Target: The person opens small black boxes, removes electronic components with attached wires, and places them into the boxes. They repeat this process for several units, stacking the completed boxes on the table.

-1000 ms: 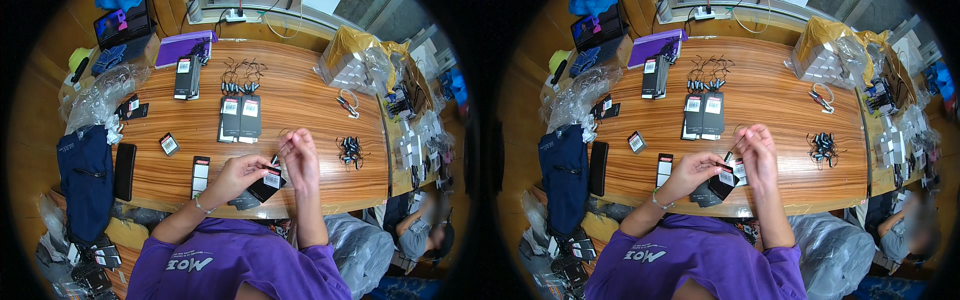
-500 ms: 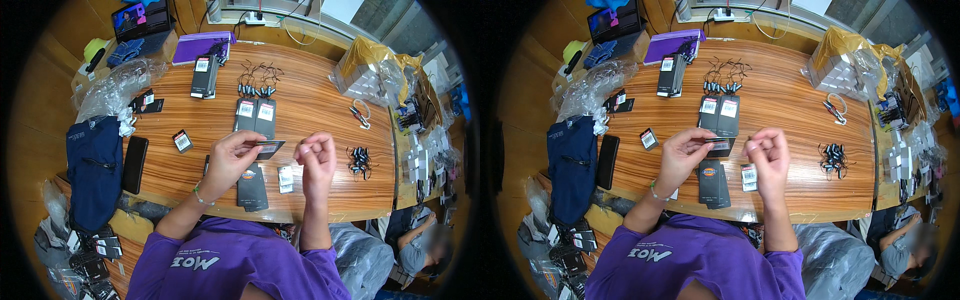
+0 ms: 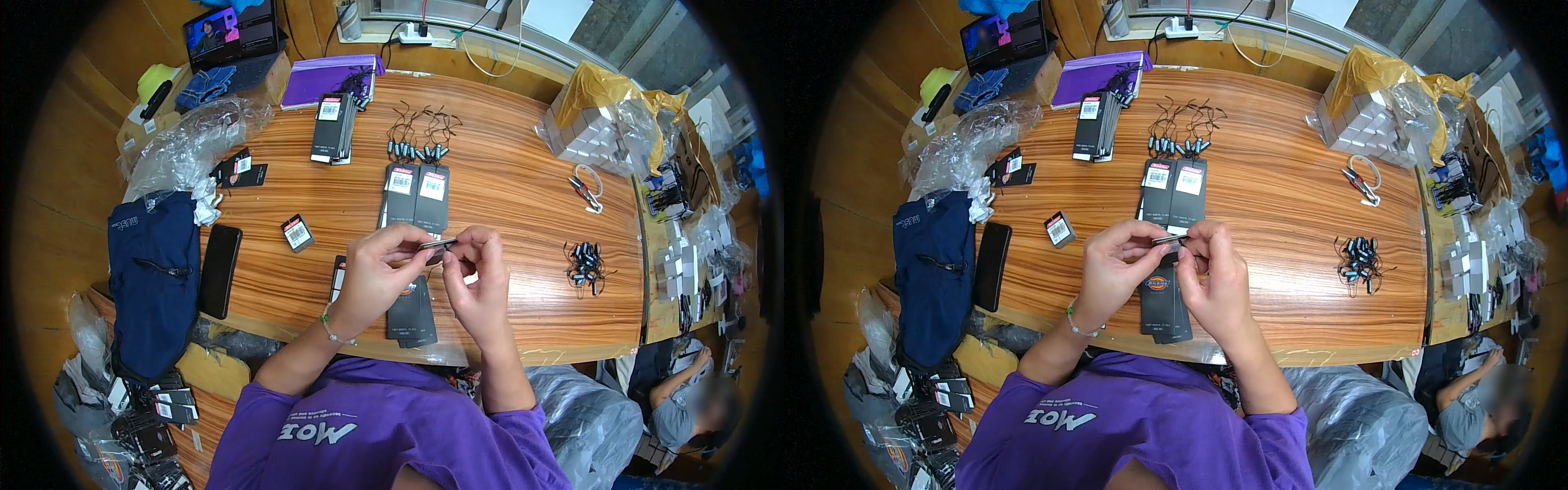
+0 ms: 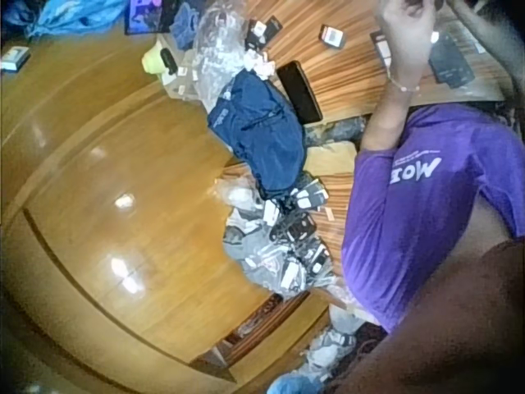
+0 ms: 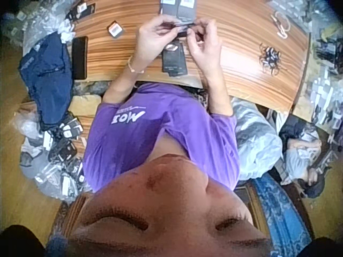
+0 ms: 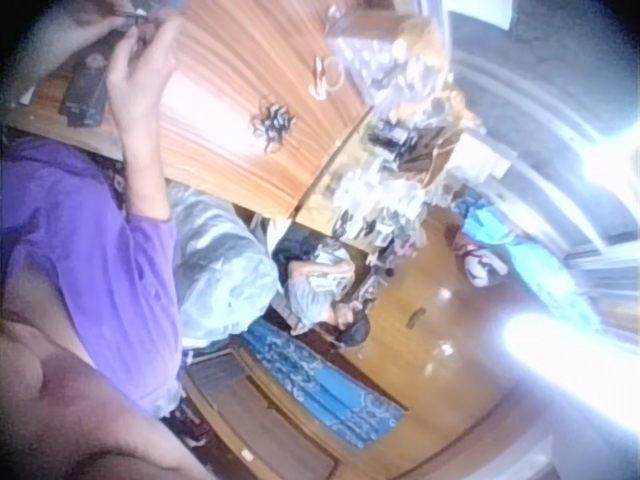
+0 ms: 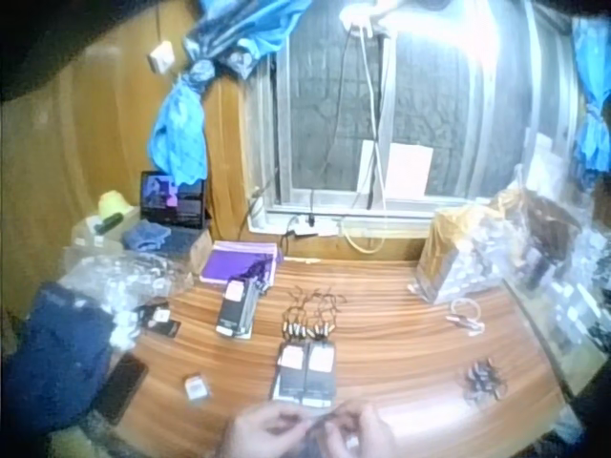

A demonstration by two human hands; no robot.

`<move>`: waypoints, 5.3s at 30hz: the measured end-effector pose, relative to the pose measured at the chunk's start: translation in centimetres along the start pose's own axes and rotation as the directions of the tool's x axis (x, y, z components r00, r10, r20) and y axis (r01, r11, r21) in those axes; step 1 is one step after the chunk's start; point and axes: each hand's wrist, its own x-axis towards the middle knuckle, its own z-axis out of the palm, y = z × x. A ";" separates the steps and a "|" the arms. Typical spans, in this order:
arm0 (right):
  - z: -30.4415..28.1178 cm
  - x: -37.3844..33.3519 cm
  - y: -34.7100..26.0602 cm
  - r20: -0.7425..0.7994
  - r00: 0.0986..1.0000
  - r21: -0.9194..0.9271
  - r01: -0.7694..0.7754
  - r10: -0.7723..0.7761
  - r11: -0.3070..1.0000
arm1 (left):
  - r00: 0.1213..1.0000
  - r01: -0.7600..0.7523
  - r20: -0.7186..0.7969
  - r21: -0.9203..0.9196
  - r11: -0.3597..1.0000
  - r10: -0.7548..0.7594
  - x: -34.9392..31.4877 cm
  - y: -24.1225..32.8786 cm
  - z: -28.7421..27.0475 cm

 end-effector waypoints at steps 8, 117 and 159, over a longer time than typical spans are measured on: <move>-0.1 0.1 0.1 0.033 0.999 -0.067 0.024 -0.022 0.997 | 0.999 0.023 0.027 -0.005 1.000 -0.023 0.1 0.2 0.2; 0.1 8.7 -2.6 0.444 0.832 0.006 0.369 -0.333 0.930 | 0.995 -0.006 -0.100 -0.035 0.999 0.003 2.8 3.1 -4.2; 3.1 11.1 3.3 0.450 0.868 0.743 -0.495 0.211 0.451 | 0.999 0.007 -0.039 0.317 0.948 0.006 5.1 -1.3 -3.0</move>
